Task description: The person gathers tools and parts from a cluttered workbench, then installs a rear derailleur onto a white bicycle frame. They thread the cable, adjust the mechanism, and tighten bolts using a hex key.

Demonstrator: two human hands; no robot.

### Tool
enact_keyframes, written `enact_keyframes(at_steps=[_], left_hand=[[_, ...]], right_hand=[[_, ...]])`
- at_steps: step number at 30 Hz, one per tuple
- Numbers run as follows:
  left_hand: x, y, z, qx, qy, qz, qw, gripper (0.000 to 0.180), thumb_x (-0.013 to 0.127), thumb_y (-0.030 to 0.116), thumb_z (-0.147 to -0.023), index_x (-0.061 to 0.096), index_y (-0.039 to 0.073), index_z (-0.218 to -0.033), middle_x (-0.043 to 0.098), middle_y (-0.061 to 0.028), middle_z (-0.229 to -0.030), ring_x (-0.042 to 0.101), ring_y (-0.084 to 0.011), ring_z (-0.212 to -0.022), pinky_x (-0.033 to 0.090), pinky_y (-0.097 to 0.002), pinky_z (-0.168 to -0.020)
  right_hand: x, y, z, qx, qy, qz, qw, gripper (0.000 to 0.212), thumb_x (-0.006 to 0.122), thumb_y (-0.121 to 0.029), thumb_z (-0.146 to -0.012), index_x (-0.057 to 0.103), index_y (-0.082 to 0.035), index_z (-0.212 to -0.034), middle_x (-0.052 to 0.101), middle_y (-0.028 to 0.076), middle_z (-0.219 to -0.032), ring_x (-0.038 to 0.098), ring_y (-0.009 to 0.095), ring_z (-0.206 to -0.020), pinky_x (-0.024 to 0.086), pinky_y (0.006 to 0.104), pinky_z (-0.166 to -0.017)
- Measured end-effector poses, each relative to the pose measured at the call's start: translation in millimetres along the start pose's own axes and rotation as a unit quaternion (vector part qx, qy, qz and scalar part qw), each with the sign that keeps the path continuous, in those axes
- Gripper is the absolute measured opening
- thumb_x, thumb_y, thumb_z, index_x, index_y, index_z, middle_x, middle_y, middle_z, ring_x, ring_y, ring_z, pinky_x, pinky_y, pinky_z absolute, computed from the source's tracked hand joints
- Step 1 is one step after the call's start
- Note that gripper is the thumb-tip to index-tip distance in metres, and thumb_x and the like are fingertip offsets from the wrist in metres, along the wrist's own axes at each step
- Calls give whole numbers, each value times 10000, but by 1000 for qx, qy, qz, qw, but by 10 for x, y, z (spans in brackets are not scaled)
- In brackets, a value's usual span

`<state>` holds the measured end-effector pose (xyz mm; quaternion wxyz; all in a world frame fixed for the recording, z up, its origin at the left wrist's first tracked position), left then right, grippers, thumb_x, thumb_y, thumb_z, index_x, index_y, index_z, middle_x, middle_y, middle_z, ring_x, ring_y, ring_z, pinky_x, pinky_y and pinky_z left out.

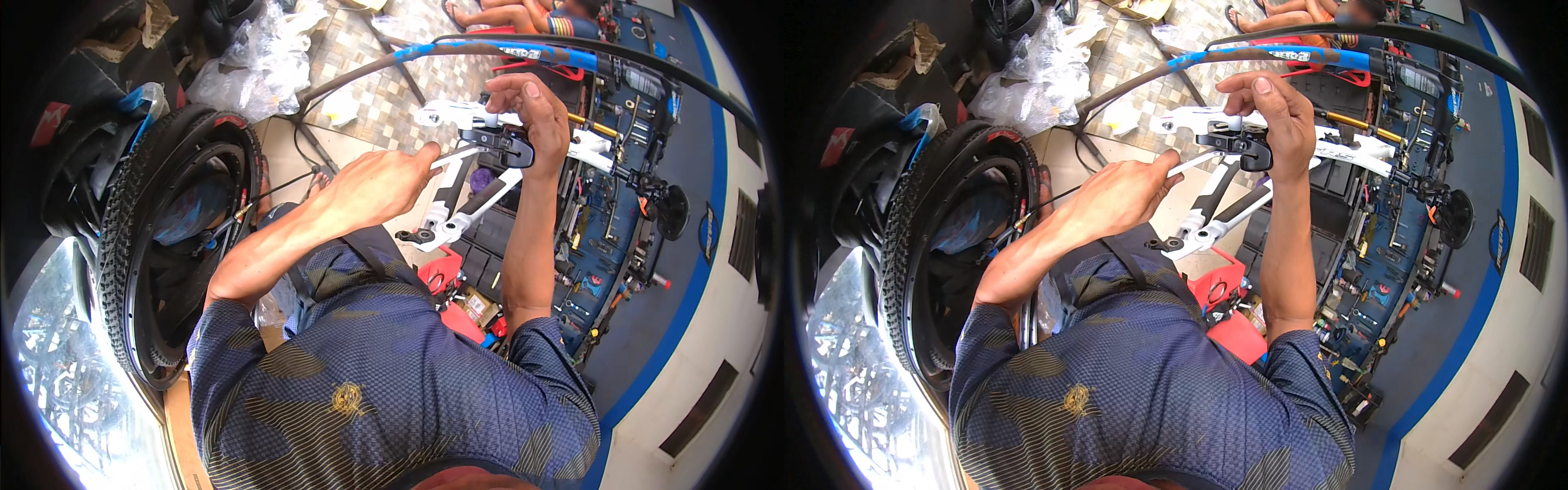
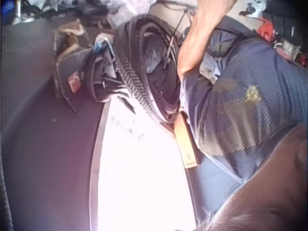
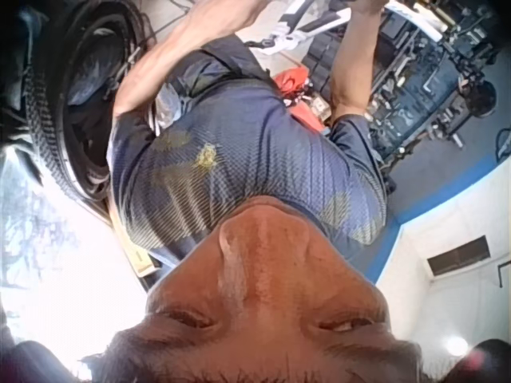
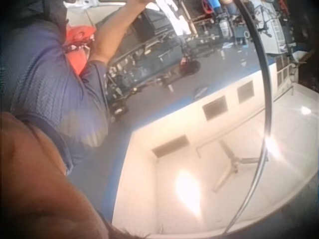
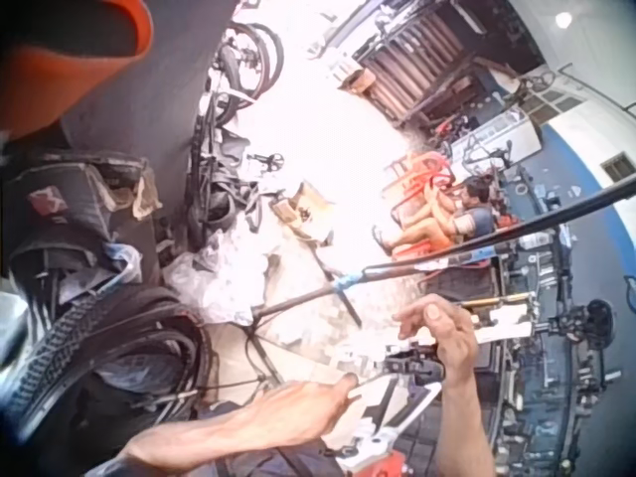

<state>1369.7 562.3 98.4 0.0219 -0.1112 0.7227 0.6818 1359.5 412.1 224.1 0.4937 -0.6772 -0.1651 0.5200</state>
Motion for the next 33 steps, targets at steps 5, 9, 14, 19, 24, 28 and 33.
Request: enact_keyframes(at_steps=[5,9,14,19,24,28,33], left_hand=[[87,48,21,-12,12,45,999,227,531,242,-1085,494,31,-1161,645,-277,-706,648,-529,-727,456,-616,-636],[159,43,60,-24,17,73,997,229,538,240,-1082,490,28,-1155,651,-280,-712,655,-529,-736,453,-623,-634],[-27,40,-20,3,10,0,1000,229,554,216,-1064,497,10,-1146,644,-277,-708,653,-521,-738,470,-609,-637],[-91,35,-56,13,-8,-33,999,197,562,170,-1038,508,12,-1142,644,-265,-709,657,-505,-737,482,-591,-639],[-126,-36,-104,35,-16,-47,998,185,561,159,-1033,513,17,-1142,647,-258,-711,661,-496,-730,479,-587,-635],[-53,-45,-107,28,-30,3,999,210,552,199,-1068,503,3,-1125,621,-269,-671,640,-518,-701,464,-595,-610],[31,50,-45,25,-13,94,995,229,553,213,-1082,493,-6,-1109,597,-290,-664,614,-538,-695,430,-602,-604]], right_hand=[[20,-37,-13,-4,4,-2,1000,466,500,-341,-1075,763,40,-1031,694,79,-798,612,117,-757,440,266,-729],[12,-30,12,-1,10,6,1000,458,495,-331,-1073,764,37,-1029,690,75,-791,613,112,-760,439,264,-727],[15,-44,1,-5,5,12,1000,454,491,-327,-1073,762,33,-1023,690,71,-792,618,110,-766,438,264,-724],[11,-41,-8,-7,4,21,1000,457,487,-332,-1074,762,30,-1027,692,72,-793,623,115,-772,436,268,-725],[21,-7,-30,-1,-36,44,998,502,460,-349,-1074,717,82,-1083,681,112,-861,635,153,-827,470,297,-778],[15,1,-12,2,-30,42,999,501,463,-350,-1074,717,82,-1084,681,112,-859,634,148,-824,470,290,-774],[-30,27,0,-3,1,22,1000,524,450,-378,-1086,716,73,-1078,667,102,-835,624,146,-804,461,279,-743]])
Point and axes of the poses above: each hand's wrist, its own z-axis away from the middle knuckle, its own x-axis out of the palm, y = z × x, the point moved 9 cm from there along -z, towards the middle knuckle
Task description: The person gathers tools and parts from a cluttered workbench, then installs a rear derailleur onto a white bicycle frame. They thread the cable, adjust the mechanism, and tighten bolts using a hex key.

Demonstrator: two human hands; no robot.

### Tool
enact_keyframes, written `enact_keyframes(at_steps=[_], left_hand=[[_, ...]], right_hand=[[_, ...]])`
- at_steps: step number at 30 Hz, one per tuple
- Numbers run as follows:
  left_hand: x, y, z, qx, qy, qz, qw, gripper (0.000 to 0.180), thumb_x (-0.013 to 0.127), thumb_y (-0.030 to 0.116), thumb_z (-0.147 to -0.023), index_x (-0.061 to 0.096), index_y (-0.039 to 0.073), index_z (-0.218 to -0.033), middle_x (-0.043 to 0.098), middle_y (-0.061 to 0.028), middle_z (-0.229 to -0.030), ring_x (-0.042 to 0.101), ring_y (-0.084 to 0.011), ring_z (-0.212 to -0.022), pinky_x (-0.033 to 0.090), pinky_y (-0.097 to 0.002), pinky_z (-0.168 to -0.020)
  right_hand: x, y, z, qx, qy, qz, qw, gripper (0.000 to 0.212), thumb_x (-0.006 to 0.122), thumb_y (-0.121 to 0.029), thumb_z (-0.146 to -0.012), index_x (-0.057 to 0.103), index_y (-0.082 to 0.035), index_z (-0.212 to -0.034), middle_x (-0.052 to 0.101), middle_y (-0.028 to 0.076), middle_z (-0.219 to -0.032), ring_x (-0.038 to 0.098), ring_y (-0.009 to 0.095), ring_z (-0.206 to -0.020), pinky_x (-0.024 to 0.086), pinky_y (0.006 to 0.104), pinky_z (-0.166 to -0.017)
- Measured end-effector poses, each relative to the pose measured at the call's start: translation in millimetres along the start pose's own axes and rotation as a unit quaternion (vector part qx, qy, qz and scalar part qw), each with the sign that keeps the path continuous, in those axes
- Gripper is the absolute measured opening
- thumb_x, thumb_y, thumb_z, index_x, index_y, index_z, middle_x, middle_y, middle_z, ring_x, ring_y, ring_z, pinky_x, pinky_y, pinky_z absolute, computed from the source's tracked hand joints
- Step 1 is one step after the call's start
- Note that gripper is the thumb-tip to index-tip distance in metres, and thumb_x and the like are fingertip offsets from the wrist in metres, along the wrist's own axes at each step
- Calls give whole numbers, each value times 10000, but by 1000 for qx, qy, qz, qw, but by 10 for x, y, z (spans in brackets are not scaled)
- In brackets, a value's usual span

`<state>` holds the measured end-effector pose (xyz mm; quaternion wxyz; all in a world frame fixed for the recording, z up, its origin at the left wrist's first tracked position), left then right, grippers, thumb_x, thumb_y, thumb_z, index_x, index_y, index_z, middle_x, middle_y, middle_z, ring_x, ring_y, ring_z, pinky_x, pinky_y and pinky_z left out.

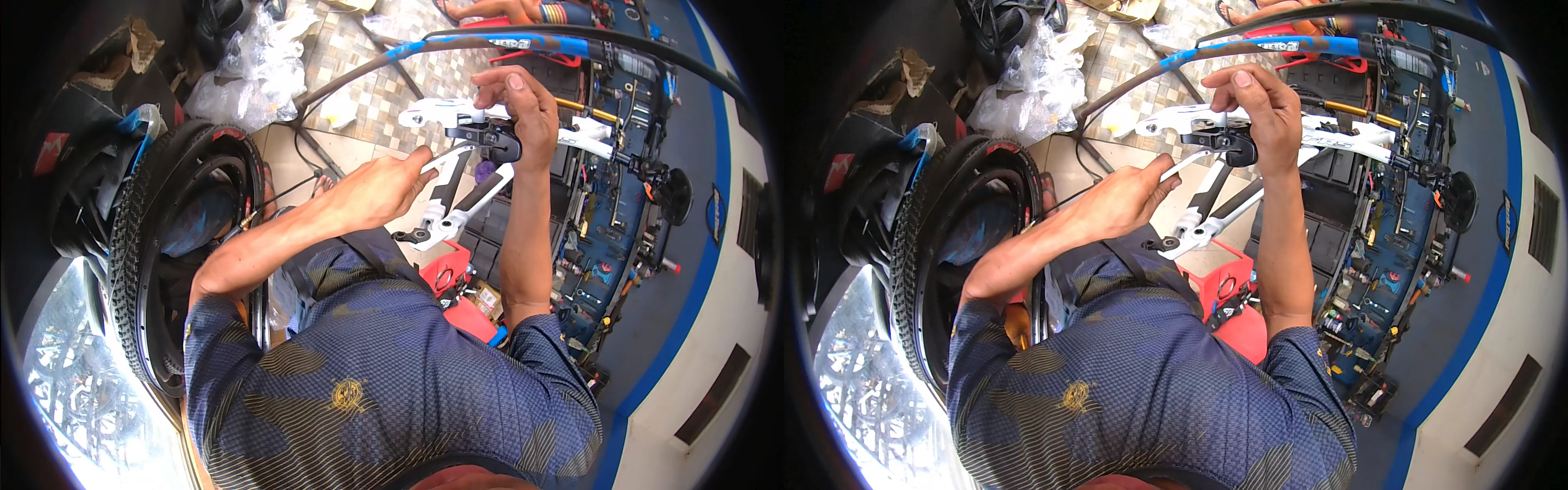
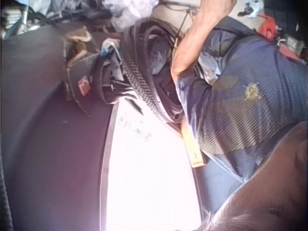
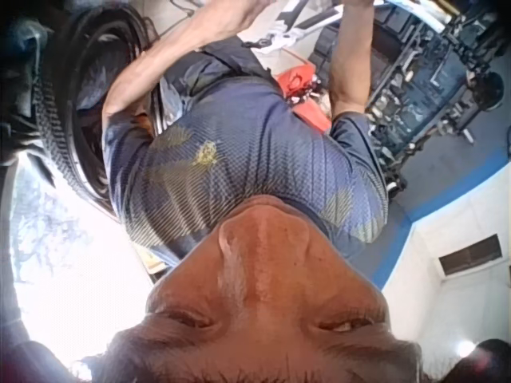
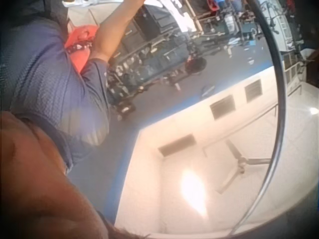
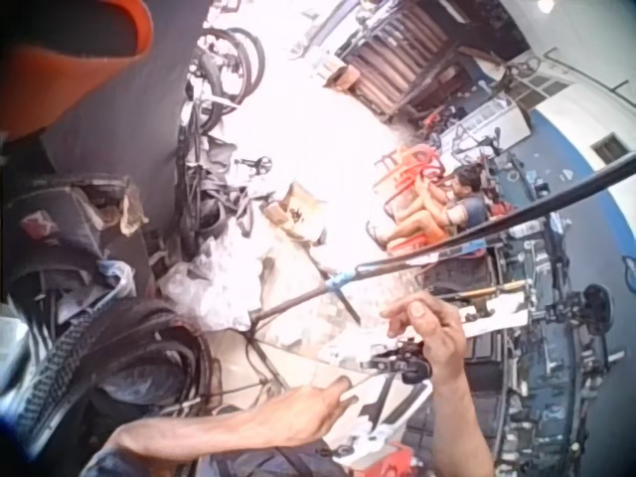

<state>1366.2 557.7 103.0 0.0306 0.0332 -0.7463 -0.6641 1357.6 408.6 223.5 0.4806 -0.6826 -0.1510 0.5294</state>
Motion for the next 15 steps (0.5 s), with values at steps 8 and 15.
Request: enact_keyframes(at_steps=[8,15], left_hand=[[93,-65,-12,-9,55,4,998,170,582,180,-1073,566,13,-1100,596,-235,-674,624,-505,-711,457,-518,-606],[50,-14,-16,-48,83,-7,995,210,585,213,-1081,571,9,-1127,595,-167,-632,665,-384,-629,468,-451,-586]], right_hand=[[-381,315,125,-9,206,-265,942,673,422,-551,-1097,691,52,-965,674,121,-814,600,173,-729,486,313,-703],[-575,255,429,-136,313,-337,878,625,429,-511,-1112,689,41,-973,657,90,-863,561,146,-793,458,301,-756]])
Point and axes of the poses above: each hand's wrist, its own z-axis away from the middle knuckle, its own x-axis out of the palm, y = z × x, the point moved 9 cm from there along -z, towards the middle knuckle
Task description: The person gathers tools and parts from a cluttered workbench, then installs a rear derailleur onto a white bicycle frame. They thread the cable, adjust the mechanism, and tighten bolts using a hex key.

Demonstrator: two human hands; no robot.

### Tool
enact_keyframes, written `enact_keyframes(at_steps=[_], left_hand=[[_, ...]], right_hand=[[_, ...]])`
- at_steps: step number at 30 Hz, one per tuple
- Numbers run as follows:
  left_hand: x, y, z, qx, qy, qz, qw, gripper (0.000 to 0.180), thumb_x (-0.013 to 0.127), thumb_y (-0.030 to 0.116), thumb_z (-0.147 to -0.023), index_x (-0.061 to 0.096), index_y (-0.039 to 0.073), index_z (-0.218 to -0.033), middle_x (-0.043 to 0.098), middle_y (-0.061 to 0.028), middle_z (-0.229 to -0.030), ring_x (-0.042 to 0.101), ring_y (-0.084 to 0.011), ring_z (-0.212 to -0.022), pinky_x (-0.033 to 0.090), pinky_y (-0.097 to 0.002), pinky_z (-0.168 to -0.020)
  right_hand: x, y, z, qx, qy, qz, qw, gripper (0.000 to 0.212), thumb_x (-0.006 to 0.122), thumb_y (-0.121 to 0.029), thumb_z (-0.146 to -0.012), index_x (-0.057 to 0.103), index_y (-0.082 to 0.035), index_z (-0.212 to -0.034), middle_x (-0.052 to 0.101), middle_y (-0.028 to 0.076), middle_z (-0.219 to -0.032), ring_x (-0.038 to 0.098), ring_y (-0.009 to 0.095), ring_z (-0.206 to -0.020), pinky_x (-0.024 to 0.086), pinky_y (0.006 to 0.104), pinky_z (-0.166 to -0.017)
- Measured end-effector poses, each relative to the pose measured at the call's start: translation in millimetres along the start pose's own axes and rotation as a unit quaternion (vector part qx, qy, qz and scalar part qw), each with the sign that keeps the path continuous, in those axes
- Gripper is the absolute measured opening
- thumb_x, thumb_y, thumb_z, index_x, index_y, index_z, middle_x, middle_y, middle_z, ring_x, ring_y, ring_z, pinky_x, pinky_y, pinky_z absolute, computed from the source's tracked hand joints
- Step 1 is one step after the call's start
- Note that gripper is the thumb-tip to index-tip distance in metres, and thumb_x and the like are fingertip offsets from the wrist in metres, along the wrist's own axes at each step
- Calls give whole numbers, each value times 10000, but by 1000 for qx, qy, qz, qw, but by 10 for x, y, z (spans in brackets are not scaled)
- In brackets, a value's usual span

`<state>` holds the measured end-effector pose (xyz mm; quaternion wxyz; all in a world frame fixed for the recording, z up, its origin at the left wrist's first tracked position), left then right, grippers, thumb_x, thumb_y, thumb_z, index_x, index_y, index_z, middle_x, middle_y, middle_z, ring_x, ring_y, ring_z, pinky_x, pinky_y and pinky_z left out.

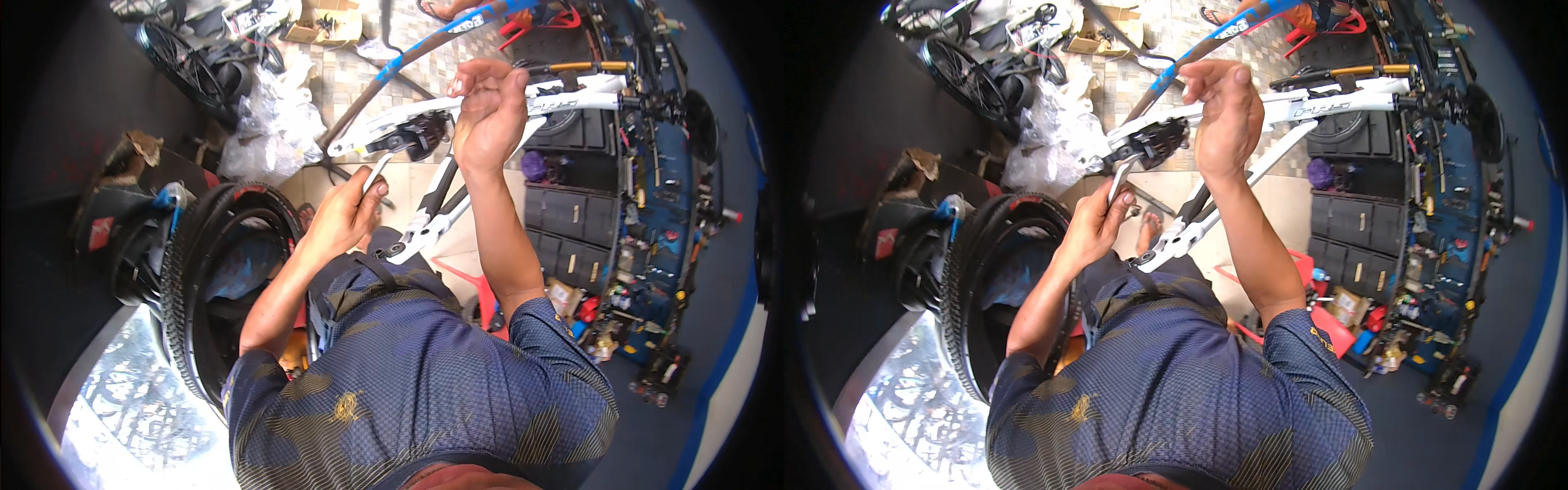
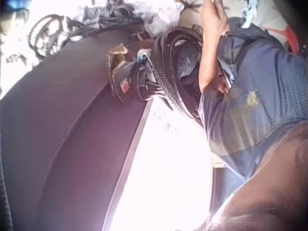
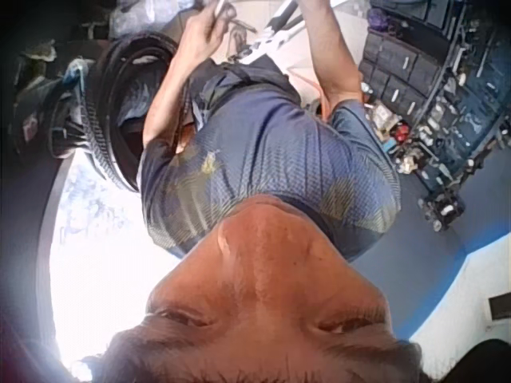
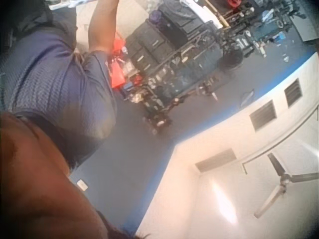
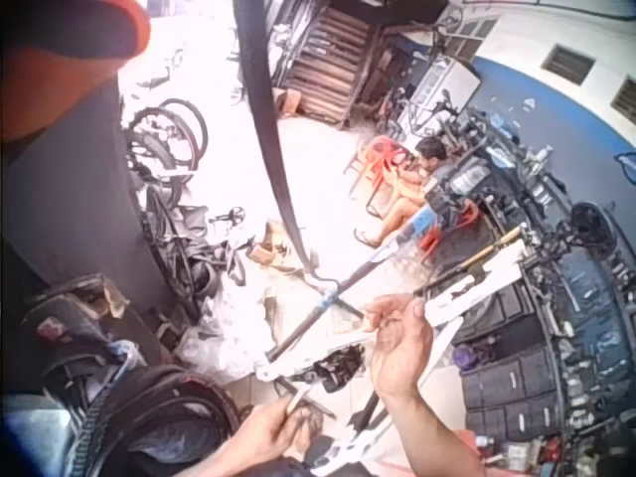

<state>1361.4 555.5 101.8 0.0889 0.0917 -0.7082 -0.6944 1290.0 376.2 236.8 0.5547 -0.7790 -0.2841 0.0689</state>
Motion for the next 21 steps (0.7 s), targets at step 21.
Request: enact_keyframes(at_steps=[21], left_hand=[[-41,-109,117,-36,150,21,988,513,491,536,-1081,619,39,-1094,532,14,-740,433,-75,-619,324,-263,-549]], right_hand=[[-534,12,968,-86,-236,401,881,141,807,-175,-833,700,-82,-832,595,23,-685,588,221,-631,457,366,-574]])
Point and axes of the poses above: each hand's wrist, its own z-axis away from the middle knuckle, its own x-axis out of the palm, y = z × x, the point moved 9 cm from there along -z, towards the middle knuckle
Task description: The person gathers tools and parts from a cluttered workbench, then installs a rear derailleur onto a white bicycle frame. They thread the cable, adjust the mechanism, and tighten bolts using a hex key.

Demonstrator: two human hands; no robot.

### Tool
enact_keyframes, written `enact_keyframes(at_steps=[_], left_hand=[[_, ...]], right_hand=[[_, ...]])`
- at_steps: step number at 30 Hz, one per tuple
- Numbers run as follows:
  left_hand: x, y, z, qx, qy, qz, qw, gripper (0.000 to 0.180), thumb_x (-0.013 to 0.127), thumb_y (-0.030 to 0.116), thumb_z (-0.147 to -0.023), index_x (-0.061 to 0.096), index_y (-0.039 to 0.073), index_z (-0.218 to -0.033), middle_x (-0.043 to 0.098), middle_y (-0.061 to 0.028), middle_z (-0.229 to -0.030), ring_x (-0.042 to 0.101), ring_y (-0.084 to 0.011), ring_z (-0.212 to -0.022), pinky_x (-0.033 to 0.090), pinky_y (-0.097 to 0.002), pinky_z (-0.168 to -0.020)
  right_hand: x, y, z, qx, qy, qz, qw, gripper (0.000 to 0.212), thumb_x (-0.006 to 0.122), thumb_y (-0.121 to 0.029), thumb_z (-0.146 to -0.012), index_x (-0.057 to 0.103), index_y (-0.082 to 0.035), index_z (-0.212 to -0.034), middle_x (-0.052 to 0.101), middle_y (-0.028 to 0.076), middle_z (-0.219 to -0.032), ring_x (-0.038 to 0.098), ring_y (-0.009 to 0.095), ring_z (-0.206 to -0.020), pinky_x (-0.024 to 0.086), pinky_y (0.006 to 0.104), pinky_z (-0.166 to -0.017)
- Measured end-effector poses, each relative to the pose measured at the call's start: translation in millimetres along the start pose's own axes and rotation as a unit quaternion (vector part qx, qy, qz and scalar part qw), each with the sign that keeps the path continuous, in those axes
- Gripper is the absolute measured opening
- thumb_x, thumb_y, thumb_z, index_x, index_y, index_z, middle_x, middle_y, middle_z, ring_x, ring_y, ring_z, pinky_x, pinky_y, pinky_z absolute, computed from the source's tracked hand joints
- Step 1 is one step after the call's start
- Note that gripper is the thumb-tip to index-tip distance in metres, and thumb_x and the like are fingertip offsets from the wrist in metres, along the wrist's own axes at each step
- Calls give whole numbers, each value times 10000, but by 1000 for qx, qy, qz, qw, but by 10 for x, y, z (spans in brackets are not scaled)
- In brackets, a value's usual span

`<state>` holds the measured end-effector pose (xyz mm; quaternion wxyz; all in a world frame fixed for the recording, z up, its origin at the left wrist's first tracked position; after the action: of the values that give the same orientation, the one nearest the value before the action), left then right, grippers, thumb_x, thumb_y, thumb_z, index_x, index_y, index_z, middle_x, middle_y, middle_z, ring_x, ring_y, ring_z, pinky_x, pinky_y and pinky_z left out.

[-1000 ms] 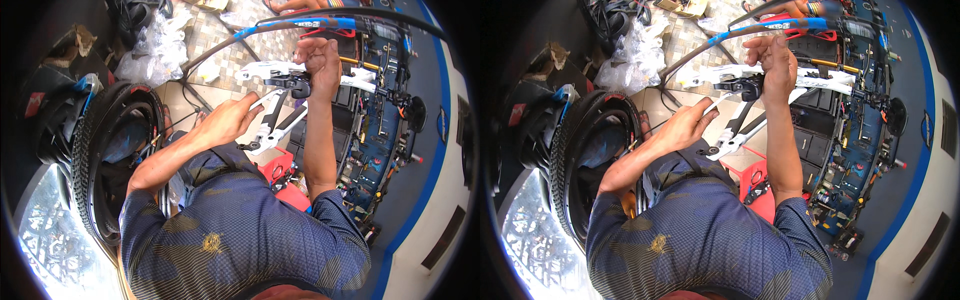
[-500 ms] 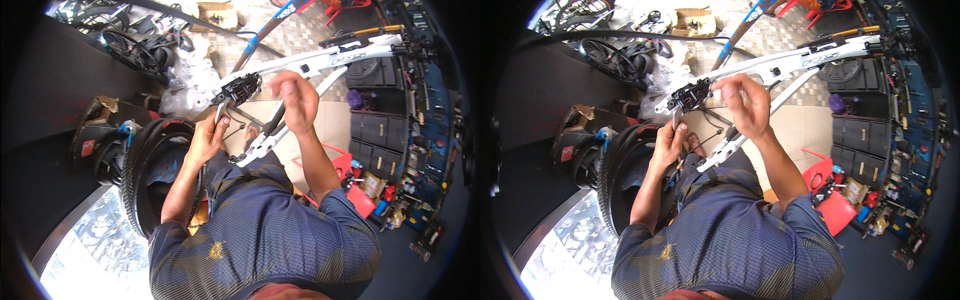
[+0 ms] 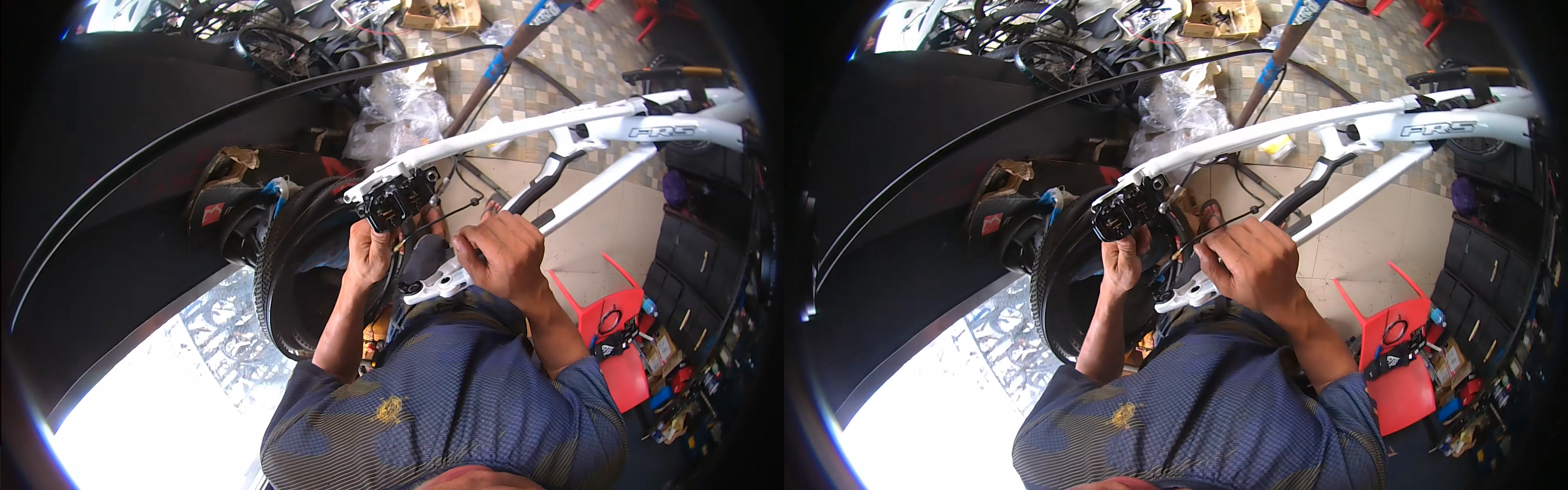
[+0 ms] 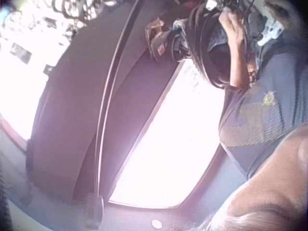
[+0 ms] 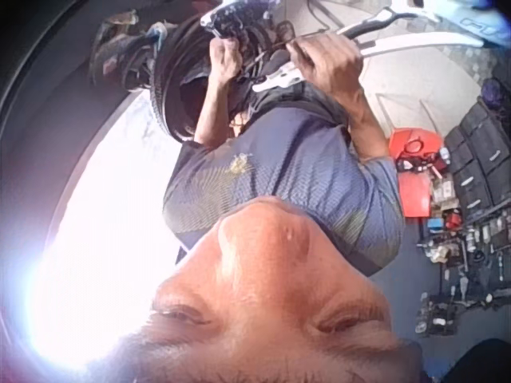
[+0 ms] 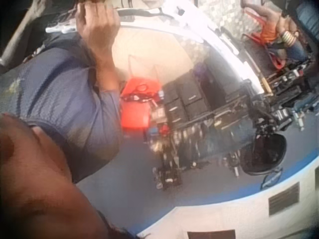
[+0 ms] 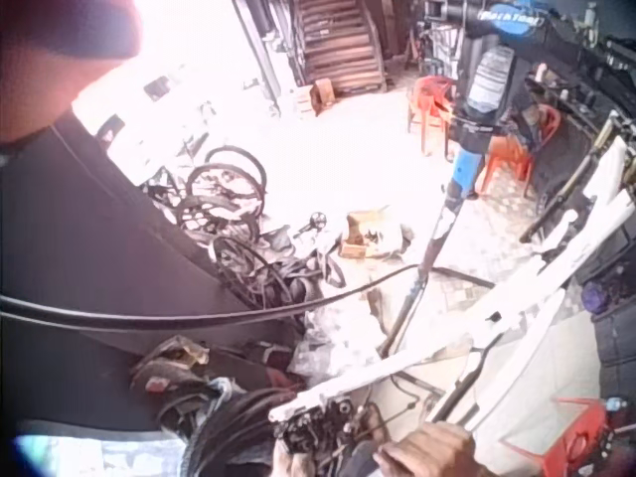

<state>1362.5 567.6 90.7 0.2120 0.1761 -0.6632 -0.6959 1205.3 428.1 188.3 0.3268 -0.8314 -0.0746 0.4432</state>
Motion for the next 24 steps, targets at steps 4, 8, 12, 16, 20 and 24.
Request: enact_keyframes(at_steps=[4,8,12,16,20,24], left_hand=[[-115,-59,29,54,32,-93,994,520,498,538,-1078,632,36,-1097,591,-3,-739,497,-96,-595,368,-267,-538],[-127,80,-58,51,69,-207,975,664,447,582,-1082,717,34,-821,709,-58,-707,690,-182,-638,513,-319,-595],[-132,133,-76,149,93,-237,956,633,478,585,-1067,770,41,-926,750,-71,-788,718,-213,-659,544,-333,-619],[-226,-97,-91,132,24,-206,969,601,497,554,-1068,776,38,-939,754,-78,-798,716,-231,-645,545,-338,-609],[-281,-136,-111,123,18,-214,969,554,502,490,-1080,763,30,-914,740,-79,-778,705,-229,-640,540,-338,-608],[-158,109,-174,99,28,-178,979,488,508,405,-1089,747,21,-906,717,-77,-761,685,-217,-655,529,-334,-627]], right_hand=[[10,12,13,-4,-24,-3,1000,131,800,-176,-839,701,-90,-840,571,16,-672,574,212,-610,433,356,-558],[19,41,18,-4,-24,-7,1000,125,790,-180,-846,704,-89,-847,569,16,-667,567,203,-600,421,354,-546],[36,50,28,-14,-35,-13,999,131,785,-188,-854,719,-77,-870,583,21,-670,569,201,-595,420,349,-545],[46,56,14,-12,-39,-15,999,138,784,-193,-860,726,-70,-877,602,24,-678,587,204,-606,428,347,-549],[52,66,-19,-11,-36,-16,999,137,786,-192,-857,726,-71,-875,610,26,-679,597,203,-612,434,348,-553],[57,61,-40,-6,-36,-13,999,97,773,-149,-844,719,-69,-853,650,27,-692,605,207,-604,440,350,-556]])
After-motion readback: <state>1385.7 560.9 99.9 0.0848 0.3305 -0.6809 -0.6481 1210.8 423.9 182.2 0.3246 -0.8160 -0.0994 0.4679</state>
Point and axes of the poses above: each hand's wrist, its own z-axis away from the middle knuckle, its own x-axis out of the palm, y = z × x, the point moved 9 cm from there along -z, towards the middle knuckle
